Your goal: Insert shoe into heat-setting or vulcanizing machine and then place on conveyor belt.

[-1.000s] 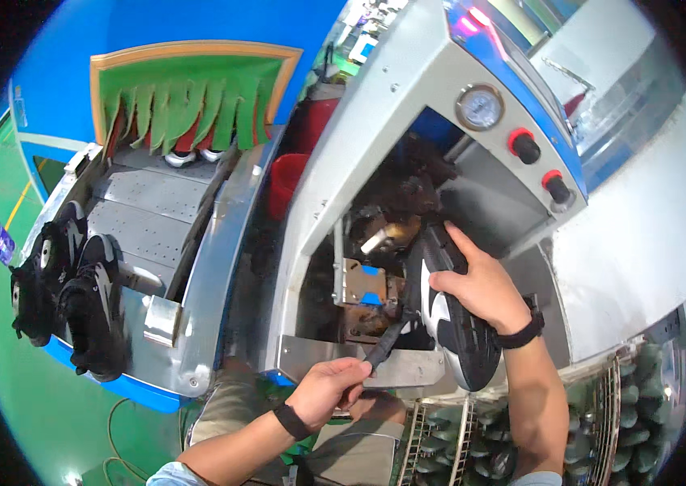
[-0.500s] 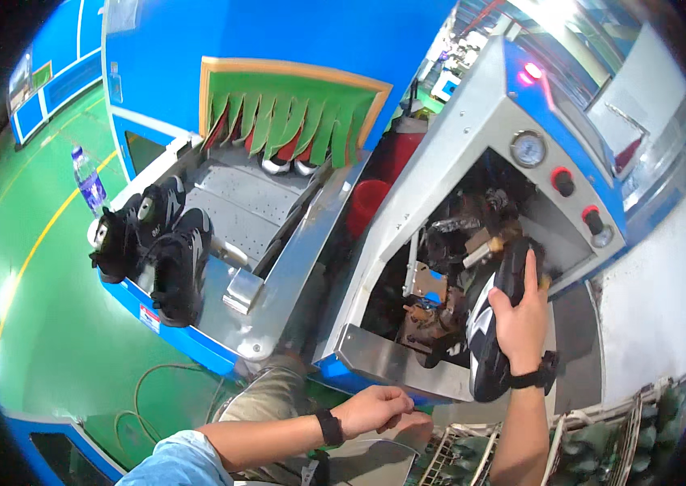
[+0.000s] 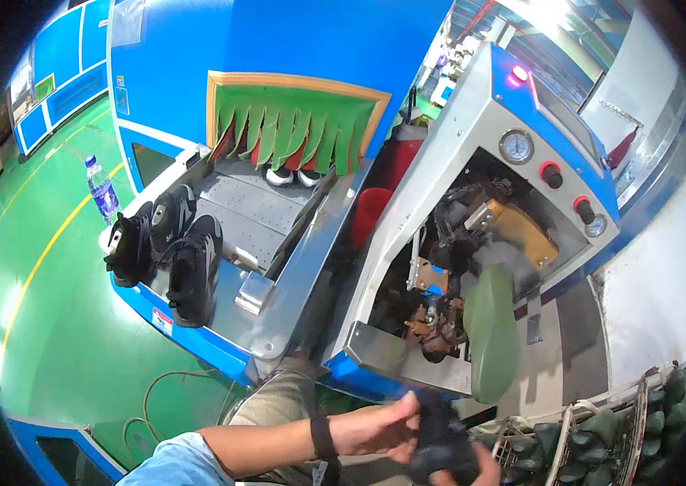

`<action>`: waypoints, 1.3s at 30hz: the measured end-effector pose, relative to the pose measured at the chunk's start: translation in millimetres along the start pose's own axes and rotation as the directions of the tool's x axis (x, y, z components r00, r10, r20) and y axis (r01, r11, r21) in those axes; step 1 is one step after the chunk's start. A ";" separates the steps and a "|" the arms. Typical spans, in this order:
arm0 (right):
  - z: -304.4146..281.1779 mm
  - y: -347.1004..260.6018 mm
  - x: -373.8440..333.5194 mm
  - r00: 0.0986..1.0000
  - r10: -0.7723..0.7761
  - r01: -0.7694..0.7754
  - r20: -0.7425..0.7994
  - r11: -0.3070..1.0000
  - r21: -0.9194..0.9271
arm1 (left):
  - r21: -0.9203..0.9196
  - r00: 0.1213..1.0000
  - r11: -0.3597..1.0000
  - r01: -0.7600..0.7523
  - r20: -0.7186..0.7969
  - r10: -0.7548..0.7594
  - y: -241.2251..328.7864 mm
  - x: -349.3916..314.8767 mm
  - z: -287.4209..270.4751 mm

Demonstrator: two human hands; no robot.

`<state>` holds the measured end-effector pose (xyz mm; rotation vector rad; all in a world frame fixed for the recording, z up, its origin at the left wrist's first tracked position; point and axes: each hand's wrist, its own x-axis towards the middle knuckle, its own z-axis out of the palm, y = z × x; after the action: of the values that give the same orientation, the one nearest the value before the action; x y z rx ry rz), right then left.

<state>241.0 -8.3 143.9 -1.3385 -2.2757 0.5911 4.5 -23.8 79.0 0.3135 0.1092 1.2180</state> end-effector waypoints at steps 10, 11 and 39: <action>26.4 -43.8 167.4 0.920 -0.057 -0.388 0.388 -0.274 0.880 | 0.715 0.892 0.592 0.373 -0.452 -0.016 -30.4 -48.2 -48.1; 27.5 -39.0 172.1 0.962 0.025 -0.247 0.271 -0.340 0.907 | 0.758 0.889 0.520 0.393 -0.458 -0.003 -40.0 -35.4 -56.1; 108.7 204.7 -392.1 0.023 0.632 -0.891 -0.774 0.364 0.271 | 0.952 0.966 0.172 0.253 -0.258 0.003 -22.8 -69.9 -79.9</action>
<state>495.9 -280.4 -117.8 -2.3879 -0.6510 -0.1732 -19.0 -81.9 -9.7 1.3310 1.1665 0.8187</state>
